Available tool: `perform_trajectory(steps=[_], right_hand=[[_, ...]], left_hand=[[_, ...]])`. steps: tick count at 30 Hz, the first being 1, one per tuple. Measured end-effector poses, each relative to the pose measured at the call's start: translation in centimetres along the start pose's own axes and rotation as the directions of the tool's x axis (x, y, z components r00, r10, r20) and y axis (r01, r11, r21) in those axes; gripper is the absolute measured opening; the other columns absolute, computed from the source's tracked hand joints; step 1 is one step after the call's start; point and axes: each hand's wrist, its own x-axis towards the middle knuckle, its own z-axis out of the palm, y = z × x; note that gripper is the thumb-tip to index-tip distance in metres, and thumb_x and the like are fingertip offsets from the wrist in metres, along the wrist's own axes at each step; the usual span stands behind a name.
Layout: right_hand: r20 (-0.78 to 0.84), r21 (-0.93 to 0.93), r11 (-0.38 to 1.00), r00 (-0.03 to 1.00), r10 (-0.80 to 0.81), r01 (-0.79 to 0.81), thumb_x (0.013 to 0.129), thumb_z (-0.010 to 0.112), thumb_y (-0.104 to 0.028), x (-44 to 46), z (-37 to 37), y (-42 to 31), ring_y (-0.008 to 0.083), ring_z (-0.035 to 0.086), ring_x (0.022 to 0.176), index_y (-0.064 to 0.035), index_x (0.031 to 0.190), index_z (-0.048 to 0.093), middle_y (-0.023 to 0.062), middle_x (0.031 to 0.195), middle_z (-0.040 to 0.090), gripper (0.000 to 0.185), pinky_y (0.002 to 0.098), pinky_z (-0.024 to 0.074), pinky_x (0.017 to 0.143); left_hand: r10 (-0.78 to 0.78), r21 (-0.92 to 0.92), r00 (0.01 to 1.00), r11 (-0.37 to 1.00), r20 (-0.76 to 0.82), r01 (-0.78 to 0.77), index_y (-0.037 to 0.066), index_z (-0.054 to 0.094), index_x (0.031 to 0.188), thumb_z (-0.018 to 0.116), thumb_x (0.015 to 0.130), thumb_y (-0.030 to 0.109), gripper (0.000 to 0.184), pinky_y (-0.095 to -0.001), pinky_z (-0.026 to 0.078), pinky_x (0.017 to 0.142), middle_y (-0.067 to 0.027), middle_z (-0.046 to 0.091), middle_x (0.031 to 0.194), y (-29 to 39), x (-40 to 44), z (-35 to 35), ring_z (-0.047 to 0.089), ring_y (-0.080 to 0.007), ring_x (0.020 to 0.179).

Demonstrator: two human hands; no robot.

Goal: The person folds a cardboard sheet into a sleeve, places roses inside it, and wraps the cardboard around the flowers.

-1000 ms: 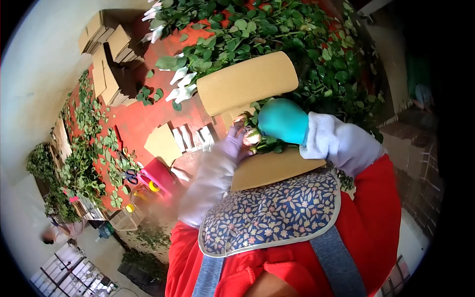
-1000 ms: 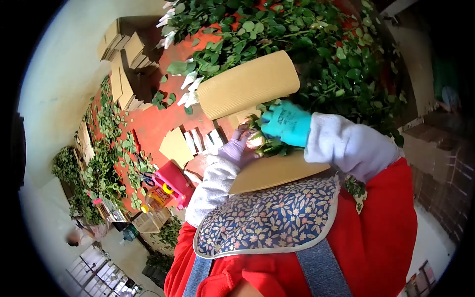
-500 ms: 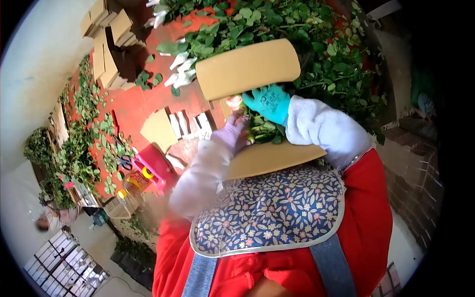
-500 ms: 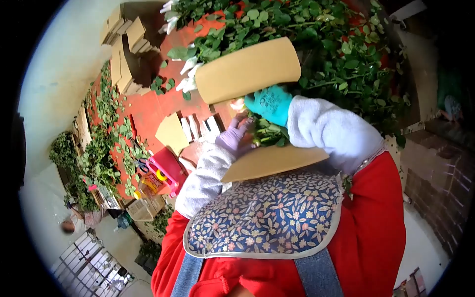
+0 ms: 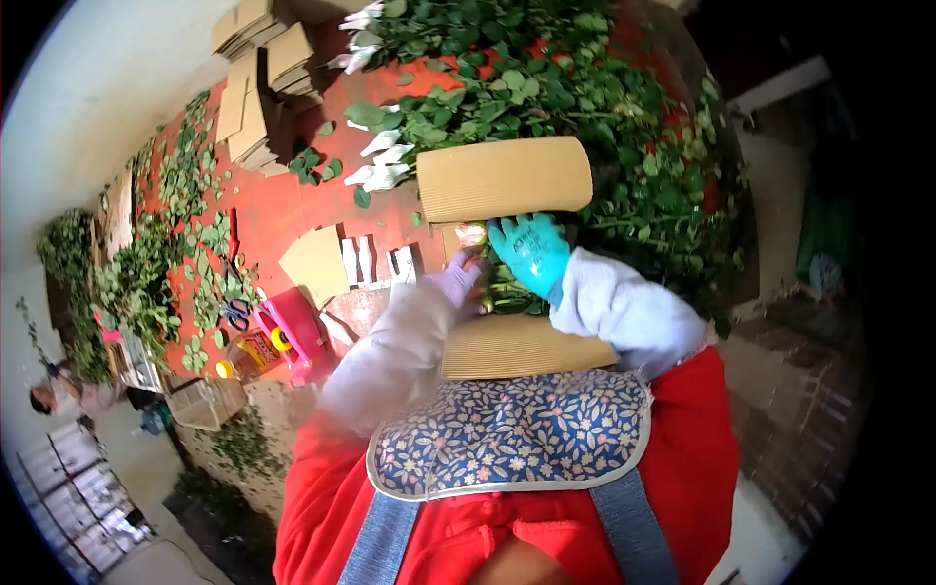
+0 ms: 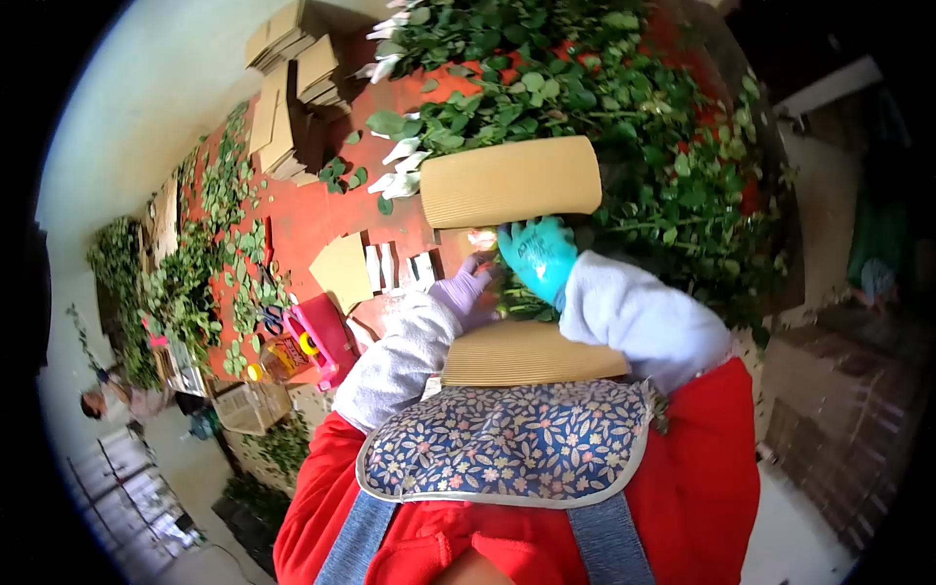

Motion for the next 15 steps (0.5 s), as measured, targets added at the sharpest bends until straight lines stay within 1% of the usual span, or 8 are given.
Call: perform_trajectory(steps=[1,3,5,7,8,9,11,15], right_hand=[[-0.093,-0.019,0.999,0.994,-0.05,0.049,0.081,0.052,-0.018,-0.4,-0.3,0.3,0.0251,0.057,0.102,-0.0069,0.129,0.048,0.0089,0.115,0.057,0.049,0.0415,0.0427,0.072],[-0.243,-0.027,0.994,0.964,-0.111,0.108,0.082,0.054,-0.02,-0.8,-2.3,0.4,0.0206,0.059,0.08,-0.0089,0.116,0.054,0.0029,0.089,0.059,0.036,0.0406,0.0437,0.06],[-0.191,0.047,0.991,0.975,-0.117,0.128,0.081,0.054,-0.021,-0.7,-2.3,0.1,0.0225,0.059,0.08,-0.0106,0.117,0.053,0.0033,0.09,0.059,0.038,0.0417,0.0431,0.062],[-0.207,0.088,0.984,0.969,-0.133,0.154,0.082,0.053,-0.018,-0.7,-1.8,0.3,0.024,0.058,0.089,-0.0092,0.124,0.052,0.0067,0.096,0.058,0.043,0.0437,0.0437,0.07],[-0.166,0.106,0.984,0.979,-0.121,0.14,0.083,0.054,-0.018,-0.5,-1.7,0.4,0.0255,0.057,0.094,-0.0085,0.124,0.052,0.0081,0.1,0.058,0.042,0.0437,0.044,0.074],[-0.232,0.138,0.977,0.964,-0.128,0.163,0.083,0.055,-0.019,-0.2,-0.7,0.7,0.0272,0.056,0.096,-0.0077,0.122,0.052,0.0093,0.105,0.058,0.041,0.0434,0.044,0.078],[-0.306,0.079,0.974,0.935,-0.178,0.211,0.084,0.055,-0.019,0.3,0.5,1.1,0.0287,0.056,0.097,-0.0074,0.12,0.054,0.0098,0.109,0.059,0.038,0.0444,0.0438,0.082],[-0.283,0.097,0.97,0.941,-0.186,0.221,0.086,0.055,-0.019,0.3,0.0,0.8,0.0297,0.056,0.1,-0.0054,0.118,0.055,0.0121,0.111,0.059,0.035,0.0421,0.0437,0.086]], left_hand=[[-0.013,-0.016,1.0,1.0,-0.027,0.013,0.016,0.041,0.132,0.075,0.069,0.039,0.075,-0.0413,0.055,0.079,-0.0176,0.033,0.137,-0.6,0.2,1.2,0.062,-0.037,0.092],[0.105,-0.03,0.987,0.994,-0.122,-0.109,0.015,0.037,0.134,0.074,0.07,0.038,0.077,-0.0406,0.056,0.075,-0.0169,0.03,0.139,-1.2,0.6,2.0,0.064,-0.0357,0.087],[0.095,-0.088,0.982,0.99,-0.164,-0.11,0.018,0.034,0.136,0.073,0.071,0.04,0.078,-0.0407,0.056,0.071,-0.017,0.03,0.139,-1.2,0.4,2.2,0.065,-0.0345,0.084],[0.121,0.017,0.979,0.993,-0.164,-0.12,0.022,0.034,0.137,0.072,0.071,0.041,0.078,-0.0396,0.056,0.064,-0.0149,0.032,0.138,-2.1,1.6,4.5,0.065,-0.0326,0.079],[0.042,0.049,0.992,0.998,-0.119,-0.036,0.021,0.034,0.137,0.072,0.072,0.043,0.078,-0.0385,0.055,0.057,-0.0119,0.032,0.138,-0.2,0.7,2.3,0.065,-0.0311,0.072],[-0.017,0.083,0.999,0.996,-0.033,0.02,0.017,0.034,0.137,0.073,0.07,0.042,0.081,-0.0368,0.053,0.052,-0.0097,0.033,0.137,1.0,0.0,0.4,0.065,-0.0296,0.067],[0.097,0.0,0.969,0.995,-0.228,-0.1,0.014,0.035,0.135,0.075,0.068,0.04,0.082,-0.0381,0.053,0.053,-0.0105,0.033,0.136,0.0,0.1,2.3,0.064,-0.0302,0.067],[0.138,0.007,0.942,0.99,-0.306,-0.142,0.014,0.037,0.134,0.076,0.066,0.038,0.082,-0.0396,0.053,0.055,-0.0114,0.032,0.137,-0.6,0.7,4.0,0.064,-0.0308,0.066]])
